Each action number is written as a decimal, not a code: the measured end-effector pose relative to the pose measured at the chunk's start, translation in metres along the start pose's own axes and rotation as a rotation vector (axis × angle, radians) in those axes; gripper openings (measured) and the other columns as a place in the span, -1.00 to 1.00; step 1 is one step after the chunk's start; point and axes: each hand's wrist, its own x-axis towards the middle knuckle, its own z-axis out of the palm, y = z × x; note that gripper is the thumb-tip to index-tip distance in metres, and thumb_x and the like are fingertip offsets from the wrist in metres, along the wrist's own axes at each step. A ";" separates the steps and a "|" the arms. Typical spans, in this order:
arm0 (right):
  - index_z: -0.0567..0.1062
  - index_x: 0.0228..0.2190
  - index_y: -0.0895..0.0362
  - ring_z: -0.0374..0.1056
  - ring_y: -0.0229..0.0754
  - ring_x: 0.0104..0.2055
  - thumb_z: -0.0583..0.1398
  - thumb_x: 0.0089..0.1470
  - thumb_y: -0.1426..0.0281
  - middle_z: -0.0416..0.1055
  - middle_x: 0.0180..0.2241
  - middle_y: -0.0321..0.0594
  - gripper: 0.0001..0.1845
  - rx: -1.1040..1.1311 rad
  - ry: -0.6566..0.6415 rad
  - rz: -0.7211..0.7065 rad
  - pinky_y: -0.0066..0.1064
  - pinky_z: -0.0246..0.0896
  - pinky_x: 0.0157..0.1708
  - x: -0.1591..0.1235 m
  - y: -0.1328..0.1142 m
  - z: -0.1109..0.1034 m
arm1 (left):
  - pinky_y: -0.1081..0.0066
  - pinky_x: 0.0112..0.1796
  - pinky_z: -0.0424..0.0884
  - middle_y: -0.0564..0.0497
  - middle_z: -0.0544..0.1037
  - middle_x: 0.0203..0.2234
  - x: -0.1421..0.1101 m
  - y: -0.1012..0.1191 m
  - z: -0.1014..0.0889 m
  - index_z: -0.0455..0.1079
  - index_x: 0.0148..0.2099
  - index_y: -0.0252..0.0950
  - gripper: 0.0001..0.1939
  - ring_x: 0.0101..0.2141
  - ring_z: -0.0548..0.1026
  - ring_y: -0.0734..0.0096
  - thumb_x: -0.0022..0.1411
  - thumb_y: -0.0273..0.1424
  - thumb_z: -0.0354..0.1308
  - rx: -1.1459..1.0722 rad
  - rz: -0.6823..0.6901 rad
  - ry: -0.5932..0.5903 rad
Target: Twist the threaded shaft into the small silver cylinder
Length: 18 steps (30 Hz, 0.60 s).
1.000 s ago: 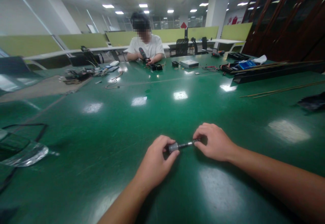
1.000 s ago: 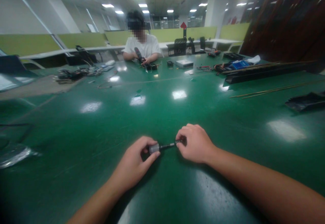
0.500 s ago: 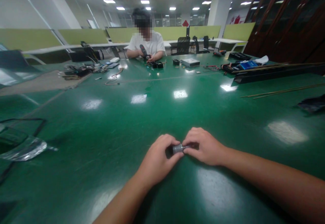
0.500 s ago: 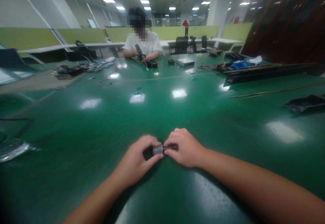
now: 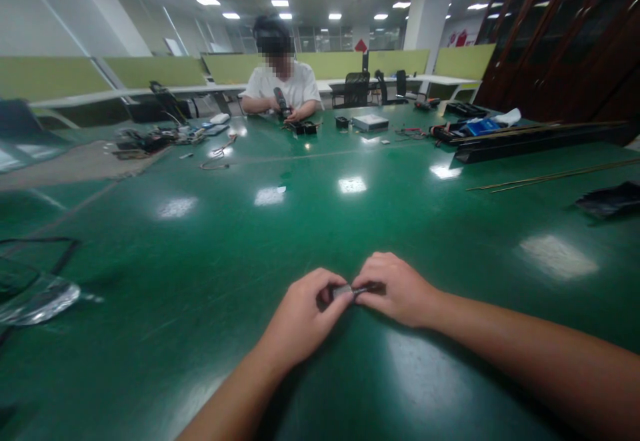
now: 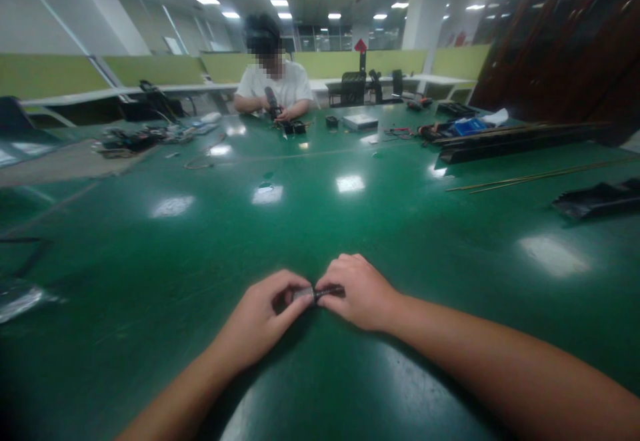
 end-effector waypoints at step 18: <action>0.55 -0.33 0.10 0.35 -0.17 -0.27 0.32 0.01 0.47 0.51 -0.38 -0.28 -0.88 0.030 -0.002 0.002 -0.28 0.13 -0.16 -0.001 -0.003 -0.001 | 0.41 -0.33 0.30 0.07 0.49 -0.38 -0.003 -0.004 0.001 0.47 -0.18 -0.22 -0.87 -0.36 0.43 0.37 0.18 -0.38 0.25 -0.004 0.021 -0.007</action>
